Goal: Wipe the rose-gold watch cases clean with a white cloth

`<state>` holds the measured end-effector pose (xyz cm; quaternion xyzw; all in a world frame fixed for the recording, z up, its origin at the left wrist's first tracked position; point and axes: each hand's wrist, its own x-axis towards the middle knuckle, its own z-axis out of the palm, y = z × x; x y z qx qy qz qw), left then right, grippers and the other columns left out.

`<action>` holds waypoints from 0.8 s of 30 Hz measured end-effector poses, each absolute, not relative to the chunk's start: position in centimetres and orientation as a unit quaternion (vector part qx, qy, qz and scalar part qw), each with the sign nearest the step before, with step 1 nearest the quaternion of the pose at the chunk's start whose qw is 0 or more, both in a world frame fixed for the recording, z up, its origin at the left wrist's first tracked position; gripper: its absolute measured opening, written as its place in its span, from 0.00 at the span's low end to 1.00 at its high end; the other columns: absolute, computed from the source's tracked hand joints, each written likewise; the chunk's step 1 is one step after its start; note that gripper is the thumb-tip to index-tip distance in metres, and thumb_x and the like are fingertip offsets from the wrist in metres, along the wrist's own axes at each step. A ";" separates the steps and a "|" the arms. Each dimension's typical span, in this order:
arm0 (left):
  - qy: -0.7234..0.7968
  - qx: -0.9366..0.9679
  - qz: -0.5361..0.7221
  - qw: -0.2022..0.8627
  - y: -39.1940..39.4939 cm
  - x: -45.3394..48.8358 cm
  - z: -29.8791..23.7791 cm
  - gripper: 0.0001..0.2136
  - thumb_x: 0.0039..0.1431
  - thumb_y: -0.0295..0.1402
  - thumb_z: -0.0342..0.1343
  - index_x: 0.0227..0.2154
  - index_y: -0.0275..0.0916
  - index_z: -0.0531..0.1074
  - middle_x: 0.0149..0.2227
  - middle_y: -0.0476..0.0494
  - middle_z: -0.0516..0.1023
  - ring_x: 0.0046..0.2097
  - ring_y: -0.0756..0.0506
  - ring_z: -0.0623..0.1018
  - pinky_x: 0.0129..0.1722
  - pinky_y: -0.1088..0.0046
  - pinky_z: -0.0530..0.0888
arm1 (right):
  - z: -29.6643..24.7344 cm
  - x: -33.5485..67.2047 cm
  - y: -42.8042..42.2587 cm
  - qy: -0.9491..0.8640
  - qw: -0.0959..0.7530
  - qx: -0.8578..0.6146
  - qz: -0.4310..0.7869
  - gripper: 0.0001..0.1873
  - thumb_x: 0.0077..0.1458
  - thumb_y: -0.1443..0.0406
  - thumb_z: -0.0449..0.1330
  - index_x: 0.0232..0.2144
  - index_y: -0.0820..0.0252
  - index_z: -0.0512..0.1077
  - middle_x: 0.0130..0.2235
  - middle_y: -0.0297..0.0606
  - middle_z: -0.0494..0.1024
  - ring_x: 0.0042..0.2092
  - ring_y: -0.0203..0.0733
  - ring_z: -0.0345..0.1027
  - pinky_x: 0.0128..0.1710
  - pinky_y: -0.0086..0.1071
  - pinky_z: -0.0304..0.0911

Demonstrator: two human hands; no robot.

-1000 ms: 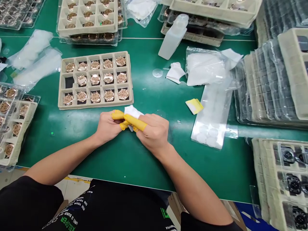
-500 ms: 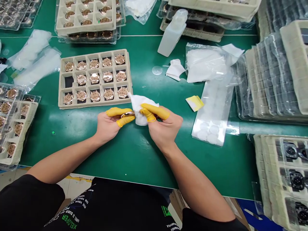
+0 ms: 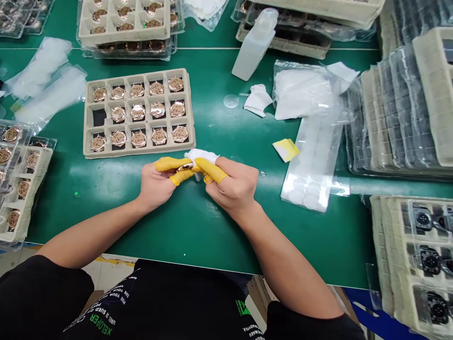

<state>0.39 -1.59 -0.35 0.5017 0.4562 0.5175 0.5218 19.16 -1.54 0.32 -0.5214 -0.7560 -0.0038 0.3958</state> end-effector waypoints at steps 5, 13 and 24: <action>0.434 0.442 0.529 0.580 -0.6 0.7 0.2 0.16 0.45 0.42 0.76 0.35 0.42 0.84 0.41 0.45 0.86 0.44 0.43 0.84 0.52 0.61 0.81 | 1.1 19.1 -1.3 -0.737 0.413 -0.533 0.046 0.11 0.55 0.67 0.60 0.30 0.53 0.83 0.23 0.34 0.73 0.23 0.34 0.63 0.23 0.31 0.54; 0.427 0.553 0.500 0.511 -0.5 0.0 0.1 0.09 0.50 0.39 0.72 0.35 0.44 0.85 0.39 0.46 0.86 0.41 0.45 0.83 0.46 0.68 0.79 | 1.0 17.4 -2.1 -0.667 0.503 -0.520 0.180 0.11 0.58 0.63 0.60 0.37 0.50 0.84 0.31 0.34 0.82 0.31 0.40 0.75 0.30 0.34 0.68; 0.487 0.535 0.457 0.517 -0.9 0.4 0.4 0.12 0.51 0.37 0.71 0.39 0.42 0.85 0.41 0.44 0.86 0.43 0.44 0.84 0.48 0.65 0.80 | 0.6 18.4 -0.7 -0.718 0.376 -0.585 0.003 0.08 0.52 0.70 0.59 0.26 0.56 0.78 0.27 0.35 0.76 0.26 0.35 0.64 0.25 0.32 0.51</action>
